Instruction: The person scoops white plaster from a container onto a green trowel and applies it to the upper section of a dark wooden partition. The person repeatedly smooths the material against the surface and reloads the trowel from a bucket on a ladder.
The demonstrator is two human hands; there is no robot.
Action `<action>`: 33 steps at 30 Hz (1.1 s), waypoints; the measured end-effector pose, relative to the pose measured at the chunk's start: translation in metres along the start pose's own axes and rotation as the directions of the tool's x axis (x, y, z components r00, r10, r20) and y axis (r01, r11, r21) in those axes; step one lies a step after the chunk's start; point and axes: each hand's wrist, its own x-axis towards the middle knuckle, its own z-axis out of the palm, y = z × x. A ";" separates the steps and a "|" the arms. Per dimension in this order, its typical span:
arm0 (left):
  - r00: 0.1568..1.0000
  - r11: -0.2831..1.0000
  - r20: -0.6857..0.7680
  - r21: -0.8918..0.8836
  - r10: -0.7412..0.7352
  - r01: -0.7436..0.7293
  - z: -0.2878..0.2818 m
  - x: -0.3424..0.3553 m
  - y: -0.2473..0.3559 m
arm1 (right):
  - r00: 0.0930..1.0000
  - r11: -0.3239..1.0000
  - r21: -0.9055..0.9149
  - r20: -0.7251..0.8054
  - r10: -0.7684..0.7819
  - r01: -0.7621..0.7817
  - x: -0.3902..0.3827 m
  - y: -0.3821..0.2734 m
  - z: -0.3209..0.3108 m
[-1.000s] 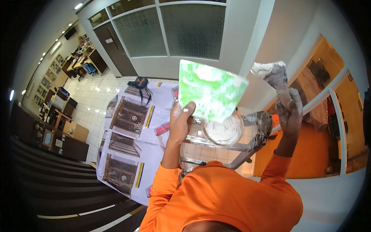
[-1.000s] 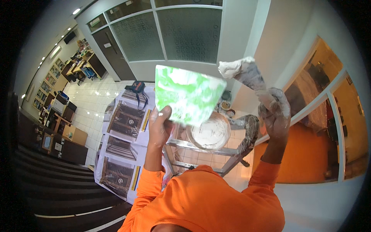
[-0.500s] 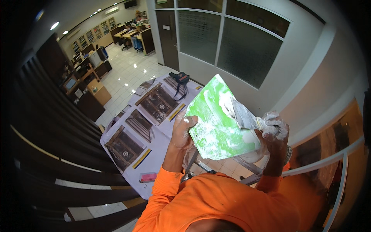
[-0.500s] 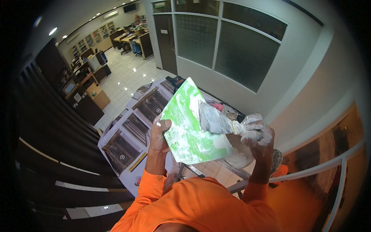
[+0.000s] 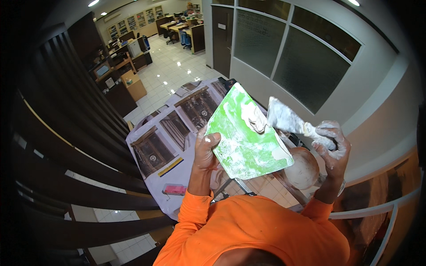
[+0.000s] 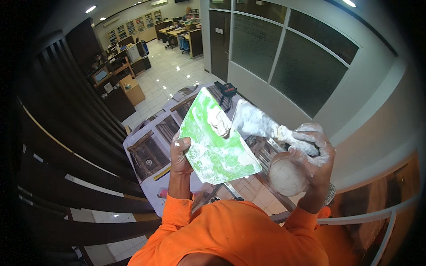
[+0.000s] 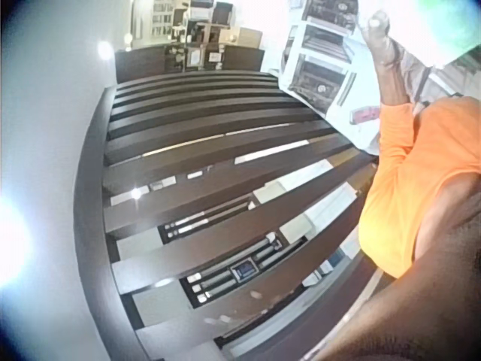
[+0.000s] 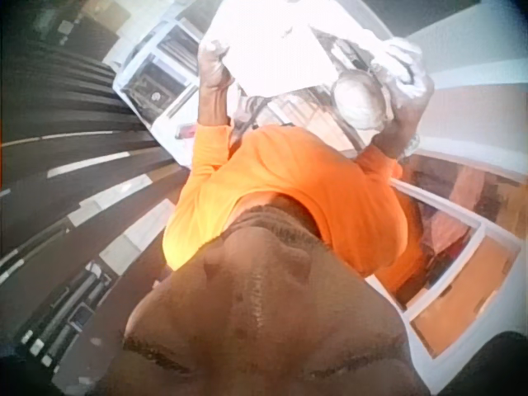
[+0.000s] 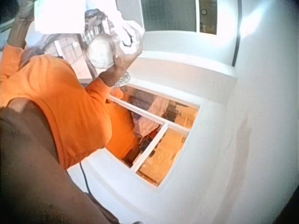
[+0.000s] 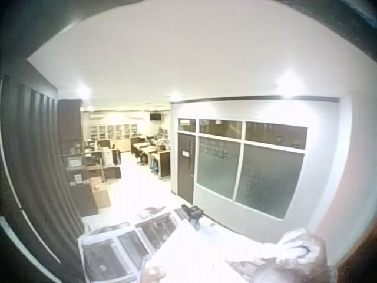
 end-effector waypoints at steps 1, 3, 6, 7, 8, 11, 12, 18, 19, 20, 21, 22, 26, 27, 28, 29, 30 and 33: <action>1.000 1.000 0.001 -0.006 0.013 -0.013 -0.008 -0.006 0.005 | 0.999 0.999 -0.046 -0.032 -0.020 0.019 -0.001 -0.007 0.008; 0.995 0.996 -0.035 -0.005 0.092 -0.092 -0.009 -0.016 0.016 | 0.997 0.993 -0.106 -0.060 -0.054 0.047 0.004 -0.014 0.016; 0.958 0.960 -0.126 0.152 0.256 -0.237 -0.002 -0.034 0.034 | 0.987 0.986 0.154 -0.136 0.081 -0.059 0.008 -0.016 0.031; 0.926 0.907 -0.116 0.277 0.359 -0.317 -0.006 -0.038 0.037 | 0.978 0.944 0.313 -0.140 0.156 -0.106 0.004 -0.017 0.037; 0.884 0.832 -0.097 0.397 0.457 -0.387 -0.011 -0.041 0.039 | 0.964 0.874 0.463 -0.125 0.233 -0.151 0.000 -0.020 0.042; 0.769 0.588 -0.015 0.654 0.639 -0.476 -0.013 -0.048 0.048 | 0.959 0.780 0.582 -0.001 0.285 -0.231 0.000 -0.027 0.062; 0.740 0.525 -0.004 0.707 0.673 -0.473 -0.011 -0.051 0.050 | 0.957 0.789 0.552 0.062 0.283 -0.269 0.000 -0.030 0.070; 0.652 0.242 0.123 0.864 0.748 -0.442 -0.013 -0.057 0.048 | 0.952 0.832 0.464 0.174 0.250 -0.304 0.007 -0.042 0.102; 0.653 0.236 0.129 0.866 0.747 -0.441 -0.014 -0.058 0.048 | 0.969 0.871 0.426 0.127 0.212 -0.246 0.008 -0.040 0.108; 0.654 0.230 0.133 0.868 0.745 -0.439 -0.016 -0.060 0.049 | 0.966 0.874 0.411 0.134 0.223 -0.259 0.009 -0.040 0.111; 0.655 0.224 0.138 0.871 0.743 -0.438 -0.017 -0.062 0.050 | 0.962 0.877 0.396 0.140 0.236 -0.272 0.010 -0.041 0.114; 0.665 0.239 0.126 0.871 0.736 -0.429 -0.019 -0.064 0.051 | 0.957 0.879 0.385 0.179 0.228 -0.282 0.012 -0.042 0.115; 0.699 0.066 0.262 0.912 0.665 -0.404 -0.035 -0.072 0.057 | 0.926 0.865 0.361 0.278 0.256 -0.348 0.024 -0.052 0.116; 0.702 0.025 0.301 0.910 0.645 -0.413 -0.033 -0.072 0.061 | 0.916 0.856 0.358 0.289 0.277 -0.372 0.026 -0.054 0.117; 0.705 -0.015 0.340 0.906 0.623 -0.423 -0.031 -0.072 0.065 | 0.915 0.864 0.343 0.297 0.272 -0.368 0.027 -0.055 0.117; 0.708 -0.074 0.374 0.906 0.599 -0.416 -0.032 -0.073 0.070 | 0.914 0.872 0.328 0.308 0.264 -0.363 0.029 -0.055 0.118; 0.712 -0.132 0.407 0.903 0.572 -0.410 -0.033 -0.074 0.075 | 0.913 0.880 0.313 0.317 0.258 -0.358 0.031 -0.055 0.120; 0.757 -0.301 0.467 0.882 0.457 -0.362 -0.036 -0.075 0.091 | 0.930 0.940 0.239 0.333 0.156 -0.244 0.038 -0.047 0.124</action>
